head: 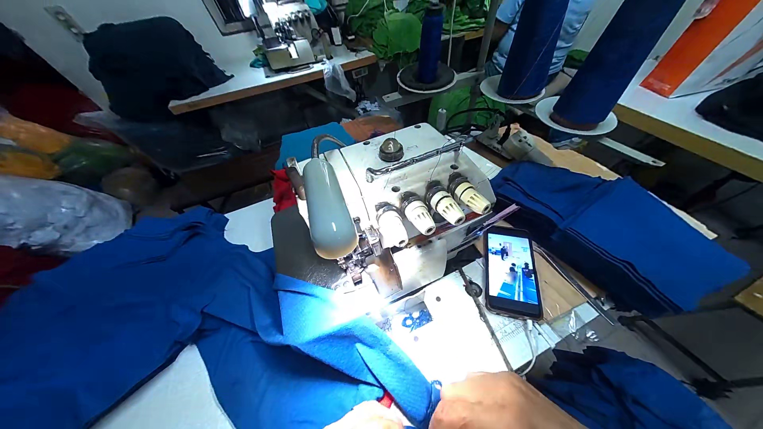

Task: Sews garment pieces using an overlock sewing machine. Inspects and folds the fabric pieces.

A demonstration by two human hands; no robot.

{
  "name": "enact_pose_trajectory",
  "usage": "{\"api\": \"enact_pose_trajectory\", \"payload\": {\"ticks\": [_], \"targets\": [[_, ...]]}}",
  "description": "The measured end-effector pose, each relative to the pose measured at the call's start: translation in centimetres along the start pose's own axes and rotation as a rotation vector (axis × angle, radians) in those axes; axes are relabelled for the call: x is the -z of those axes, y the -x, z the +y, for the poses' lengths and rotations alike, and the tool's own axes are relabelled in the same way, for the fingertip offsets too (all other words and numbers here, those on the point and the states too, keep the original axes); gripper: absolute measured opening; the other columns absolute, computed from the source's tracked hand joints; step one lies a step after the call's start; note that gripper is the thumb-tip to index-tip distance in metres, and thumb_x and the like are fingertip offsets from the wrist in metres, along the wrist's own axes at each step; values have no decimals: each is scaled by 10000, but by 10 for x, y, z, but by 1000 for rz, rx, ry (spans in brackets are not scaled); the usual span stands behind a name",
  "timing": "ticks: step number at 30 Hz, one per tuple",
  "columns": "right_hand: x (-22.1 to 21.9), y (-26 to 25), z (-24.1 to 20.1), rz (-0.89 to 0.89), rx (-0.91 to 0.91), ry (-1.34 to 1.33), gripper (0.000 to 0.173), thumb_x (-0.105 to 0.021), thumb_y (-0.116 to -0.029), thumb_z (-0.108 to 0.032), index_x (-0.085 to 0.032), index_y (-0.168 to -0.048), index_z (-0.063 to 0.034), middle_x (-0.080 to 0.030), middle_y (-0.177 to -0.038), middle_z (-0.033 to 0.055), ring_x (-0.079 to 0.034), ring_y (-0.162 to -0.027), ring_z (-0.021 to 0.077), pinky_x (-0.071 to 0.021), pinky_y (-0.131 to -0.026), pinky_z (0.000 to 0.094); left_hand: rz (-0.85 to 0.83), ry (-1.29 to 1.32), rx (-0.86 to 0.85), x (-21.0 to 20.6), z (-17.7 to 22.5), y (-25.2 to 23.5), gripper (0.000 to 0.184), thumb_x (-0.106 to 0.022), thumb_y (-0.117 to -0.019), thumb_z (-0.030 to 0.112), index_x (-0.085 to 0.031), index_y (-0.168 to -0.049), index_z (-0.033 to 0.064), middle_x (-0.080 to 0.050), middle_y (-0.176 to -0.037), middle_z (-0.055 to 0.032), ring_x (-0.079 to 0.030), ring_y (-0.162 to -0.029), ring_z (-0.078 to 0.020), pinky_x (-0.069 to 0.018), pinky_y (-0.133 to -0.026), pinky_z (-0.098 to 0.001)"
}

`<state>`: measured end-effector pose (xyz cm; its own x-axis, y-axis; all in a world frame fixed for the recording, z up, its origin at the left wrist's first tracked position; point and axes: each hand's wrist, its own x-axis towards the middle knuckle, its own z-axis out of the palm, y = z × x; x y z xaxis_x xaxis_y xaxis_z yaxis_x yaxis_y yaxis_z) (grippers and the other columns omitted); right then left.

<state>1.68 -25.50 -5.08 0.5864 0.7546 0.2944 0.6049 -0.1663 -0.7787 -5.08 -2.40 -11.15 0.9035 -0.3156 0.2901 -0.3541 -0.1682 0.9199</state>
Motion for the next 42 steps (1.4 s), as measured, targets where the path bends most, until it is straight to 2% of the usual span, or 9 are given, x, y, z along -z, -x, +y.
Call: {"api": "enact_pose_trajectory", "payload": {"ticks": [5,11,14,17,18,20,24,33,42], "targets": [[-6,-5,-4,-23,-5,-4,241,-536,-1063,-184,-671,-969,-6,-610,-756,141,-627,-683,256,-494,-579,365,66,-52,-29,-8,13,-6,363,-682,-969,315,-646,-1148,2,-677,-1157,-102,-594,-1181,-74,-452,-1060,-251],[-3,-6,-7,25,7,10,206,-586,-1037,-173,-675,-934,-19,-627,-680,103,-611,-595,206,-462,-519,343,58,-146,4,-3,13,-5,115,-671,-912,30,-709,-892,-77,-726,-875,-157,-684,-890,-84,-523,-850,-192],[12,1,3,98,-15,-70,223,-600,-1040,-224,-670,-939,-38,-644,-707,56,-596,-620,76,-463,-549,215,87,56,40,9,-3,6,58,-698,-945,87,-730,-965,42,-744,-978,-36,-691,-993,-49,-569,-895,-224],[8,7,30,281,-119,151,241,-578,-1030,-382,-695,-954,-185,-646,-758,-110,-580,-668,-74,-480,-582,107,380,125,157,-5,-6,6,43,-770,-894,191,-767,-921,159,-742,-900,84,-684,-813,22,-584,-719,-163],[3,7,39,339,-165,338,231,-592,-1000,-386,-726,-998,-198,-660,-813,-85,-616,-706,-3,-516,-609,188,486,157,214,-14,-6,3,31,-787,-867,145,-777,-883,119,-744,-842,53,-687,-753,0,-587,-679,-177],[-11,8,42,360,-180,461,326,-612,-987,-247,-726,-1202,-31,-653,-1051,179,-638,-888,294,-516,-765,447,621,223,353,-29,-4,-3,13,-786,-840,44,-773,-841,46,-738,-756,-8,-689,-671,-36,-592,-639,-203],[-49,20,40,397,-57,231,185,-621,-1019,-195,-754,-1089,-89,-696,-1002,93,-659,-924,107,-546,-802,229,616,303,479,-48,0,-11,93,-683,-940,20,-761,-919,-26,-739,-767,-48,-711,-668,-73,-621,-657,-233],[-72,18,52,448,57,561,200,-581,-1008,-145,-726,-1003,-7,-663,-876,156,-630,-787,217,-503,-673,274,567,281,503,-57,14,-14,187,-600,-987,29,-748,-1070,-50,-756,-879,-64,-732,-800,-70,-624,-780,-240],[-74,24,54,465,-13,368,167,-603,-992,-105,-730,-967,2,-680,-909,136,-642,-845,121,-511,-738,172,612,288,478,-60,7,-11,140,-643,-961,18,-763,-1002,-42,-765,-859,-84,-754,-770,-115,-647,-750,-274]]}}
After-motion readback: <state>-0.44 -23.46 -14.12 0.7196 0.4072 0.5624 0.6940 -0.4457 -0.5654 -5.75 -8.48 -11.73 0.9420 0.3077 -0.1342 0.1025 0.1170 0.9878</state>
